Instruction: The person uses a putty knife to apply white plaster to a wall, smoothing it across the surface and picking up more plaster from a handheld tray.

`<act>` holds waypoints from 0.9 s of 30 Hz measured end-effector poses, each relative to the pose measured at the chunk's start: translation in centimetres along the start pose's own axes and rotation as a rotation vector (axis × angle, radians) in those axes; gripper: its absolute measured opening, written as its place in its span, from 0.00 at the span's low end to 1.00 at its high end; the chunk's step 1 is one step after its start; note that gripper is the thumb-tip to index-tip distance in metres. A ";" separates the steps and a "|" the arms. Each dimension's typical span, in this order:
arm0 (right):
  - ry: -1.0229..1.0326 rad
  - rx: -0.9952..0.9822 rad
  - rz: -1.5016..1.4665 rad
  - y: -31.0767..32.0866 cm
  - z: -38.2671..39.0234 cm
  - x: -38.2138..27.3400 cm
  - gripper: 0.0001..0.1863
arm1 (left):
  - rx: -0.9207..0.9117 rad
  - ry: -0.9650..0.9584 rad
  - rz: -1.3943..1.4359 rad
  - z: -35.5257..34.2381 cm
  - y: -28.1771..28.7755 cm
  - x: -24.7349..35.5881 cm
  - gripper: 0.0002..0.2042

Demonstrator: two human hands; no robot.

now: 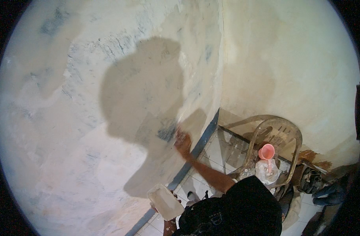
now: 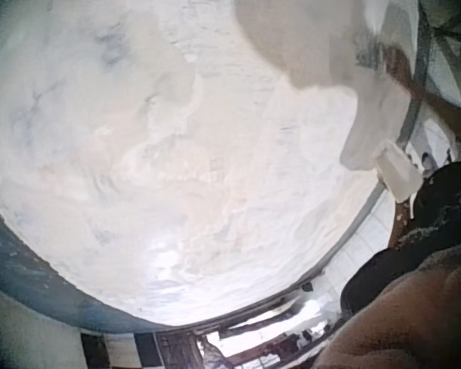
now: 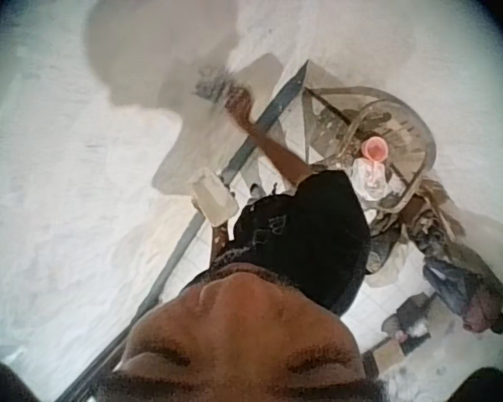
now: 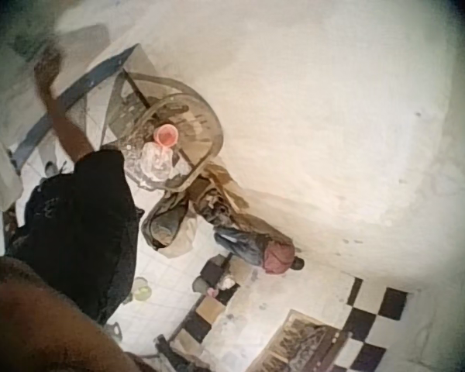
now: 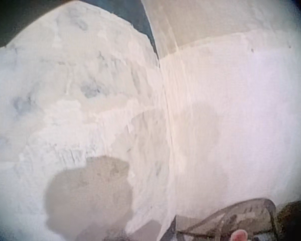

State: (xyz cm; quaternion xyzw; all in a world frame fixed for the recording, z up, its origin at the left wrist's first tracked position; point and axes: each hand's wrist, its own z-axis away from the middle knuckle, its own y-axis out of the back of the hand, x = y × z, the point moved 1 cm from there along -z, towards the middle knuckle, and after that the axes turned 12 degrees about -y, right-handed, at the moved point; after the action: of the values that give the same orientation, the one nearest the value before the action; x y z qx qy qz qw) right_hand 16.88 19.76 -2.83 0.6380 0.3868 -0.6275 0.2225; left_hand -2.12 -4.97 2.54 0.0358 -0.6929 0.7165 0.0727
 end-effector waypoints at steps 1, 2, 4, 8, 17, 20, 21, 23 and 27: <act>0.212 0.012 0.506 -0.6 4.5 -0.2 0.11 | 0.124 -0.040 -0.130 0.1 -0.2 -0.2 0.45; 0.317 -0.215 0.466 -0.6 9.3 -0.4 0.15 | 0.218 -0.065 -0.193 0.1 -0.5 -0.4 0.43; 0.414 -0.288 0.270 0.3 13.2 -0.5 0.09 | 0.313 -0.106 -0.239 -0.1 -1.1 -0.4 0.42; 0.164 -0.211 -0.166 4.7 8.3 -1.0 0.04 | 0.237 -0.045 -0.306 -0.7 -1.4 0.1 0.43; 0.408 0.480 0.540 6.8 -15.5 -2.8 0.11 | 0.312 -0.123 -0.199 1.7 -0.2 -0.6 0.45; 0.429 0.216 0.803 1.4 -5.7 -2.5 0.18 | 0.344 -0.147 -0.167 2.8 1.5 -1.3 0.44; 0.489 0.128 0.999 0.1 -1.1 -2.9 0.21 | 0.347 -0.158 -0.156 3.1 2.5 -1.7 0.44; 0.416 -0.228 0.491 0.2 7.9 -3.9 0.21 | 0.380 -0.135 -0.159 3.3 5.0 -2.2 0.44; 0.219 -0.493 0.293 3.5 14.0 -5.7 0.19 | 0.369 -0.065 -0.113 2.9 8.3 -2.8 0.48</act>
State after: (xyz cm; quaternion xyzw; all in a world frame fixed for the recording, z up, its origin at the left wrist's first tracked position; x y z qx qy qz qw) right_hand 11.29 5.63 0.38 0.6774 0.4532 -0.4035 0.4159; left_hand -0.75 -8.22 -5.95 0.1107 -0.5488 0.8244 0.0826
